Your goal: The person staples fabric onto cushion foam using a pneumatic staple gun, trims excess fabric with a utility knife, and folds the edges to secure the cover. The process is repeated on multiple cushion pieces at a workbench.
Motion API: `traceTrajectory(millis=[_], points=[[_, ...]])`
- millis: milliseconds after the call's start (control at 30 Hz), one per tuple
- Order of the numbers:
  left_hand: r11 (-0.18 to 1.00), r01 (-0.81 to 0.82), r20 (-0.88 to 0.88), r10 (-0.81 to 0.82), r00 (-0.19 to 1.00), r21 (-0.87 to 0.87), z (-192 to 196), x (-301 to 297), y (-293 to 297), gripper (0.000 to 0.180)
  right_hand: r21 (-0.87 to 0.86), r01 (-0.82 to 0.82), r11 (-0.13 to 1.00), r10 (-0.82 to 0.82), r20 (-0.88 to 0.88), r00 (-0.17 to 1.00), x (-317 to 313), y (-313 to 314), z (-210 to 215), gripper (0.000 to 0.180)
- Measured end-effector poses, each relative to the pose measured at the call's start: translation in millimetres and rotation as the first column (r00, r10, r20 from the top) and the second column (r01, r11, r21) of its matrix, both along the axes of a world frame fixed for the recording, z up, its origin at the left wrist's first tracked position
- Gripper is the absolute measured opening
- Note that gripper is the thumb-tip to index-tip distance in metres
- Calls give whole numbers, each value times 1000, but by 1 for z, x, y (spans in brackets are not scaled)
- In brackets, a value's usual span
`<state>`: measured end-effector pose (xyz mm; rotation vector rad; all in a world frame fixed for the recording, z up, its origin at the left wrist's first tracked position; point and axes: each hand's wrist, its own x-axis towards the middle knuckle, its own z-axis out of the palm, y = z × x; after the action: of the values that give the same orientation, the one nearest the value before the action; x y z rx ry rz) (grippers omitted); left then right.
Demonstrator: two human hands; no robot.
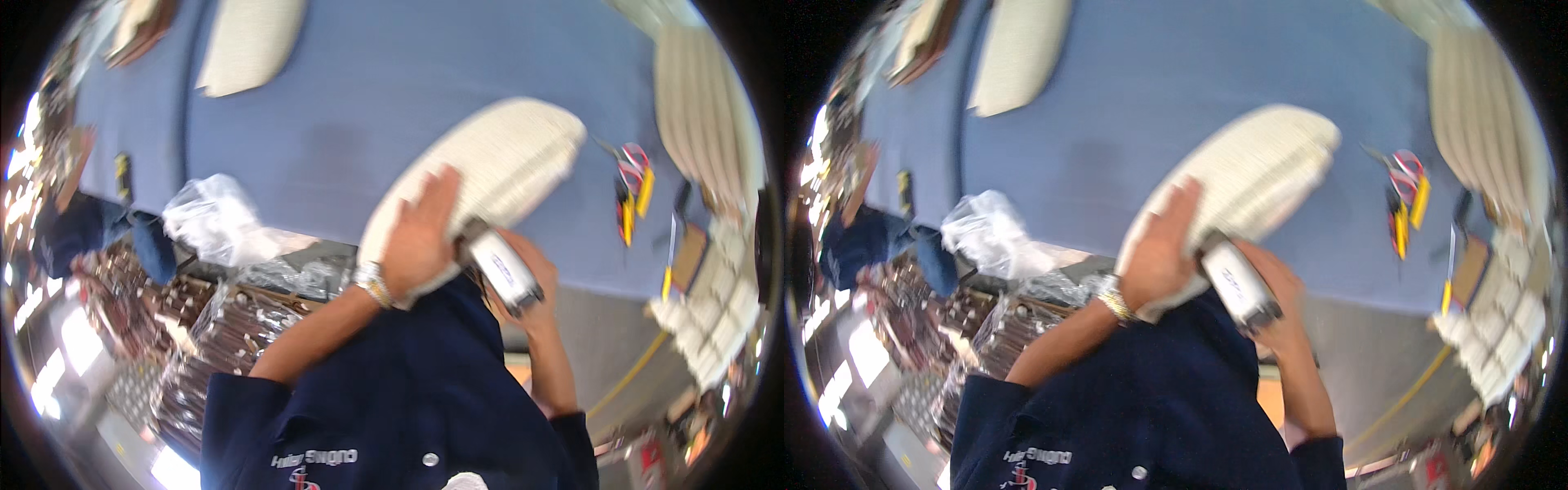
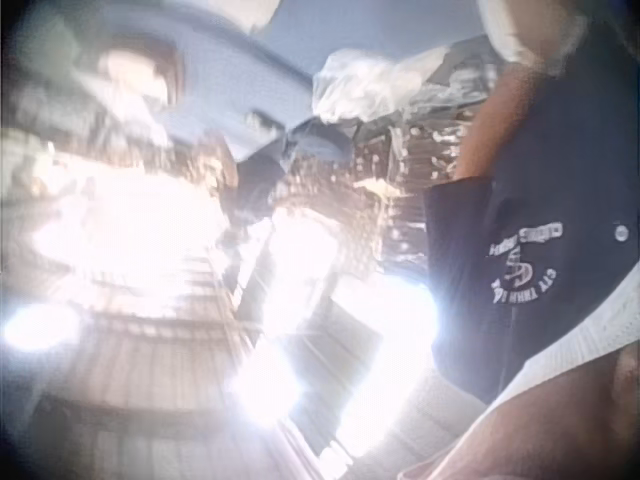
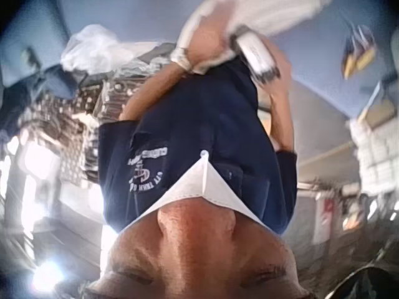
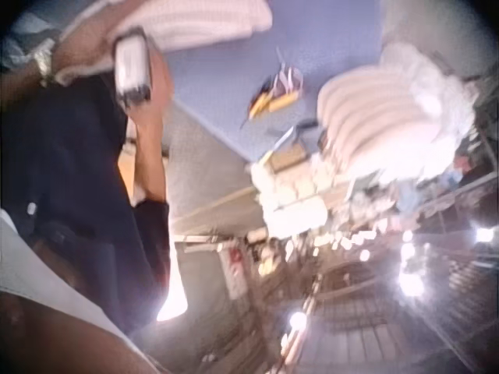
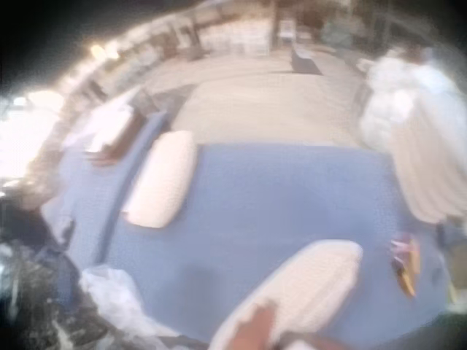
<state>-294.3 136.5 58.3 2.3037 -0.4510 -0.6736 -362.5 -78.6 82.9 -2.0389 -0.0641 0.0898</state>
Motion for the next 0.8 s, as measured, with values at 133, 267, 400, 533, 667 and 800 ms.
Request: traceTrajectory(millis=[133, 267, 400, 533, 667, 800], points=[[999, -21, -6, 21, 1000, 26, 5, -2, -2, 100, -54, 45, 998, -48, -50, 998, -10, 18, -7, 44], [994, 98, -72, -94, 993, 56, 2, 4, -3, 105, 237, 201, 950, -159, -185, 970, -34, 11, -43, 47], [997, 75, -105, -71, 992, 34, 3, -1, 2, 106, -260, -69, 963, 54, -65, 996, -46, -19, -70, 46], [996, 86, -85, -87, 993, -13, -7, 1, -4, 110, -241, -76, 967, 53, -101, 993, -38, -17, -33, 43], [994, 99, -122, -93, 988, 45, 4, -1, -4, 113, -93, -16, 996, 3, -139, 990, -16, 17, 3, 45], [985, 161, -148, -169, 974, -62, -2, 6, 5, 113, -161, -18, 987, -16, -208, 978, -24, 19, 3, 52]])
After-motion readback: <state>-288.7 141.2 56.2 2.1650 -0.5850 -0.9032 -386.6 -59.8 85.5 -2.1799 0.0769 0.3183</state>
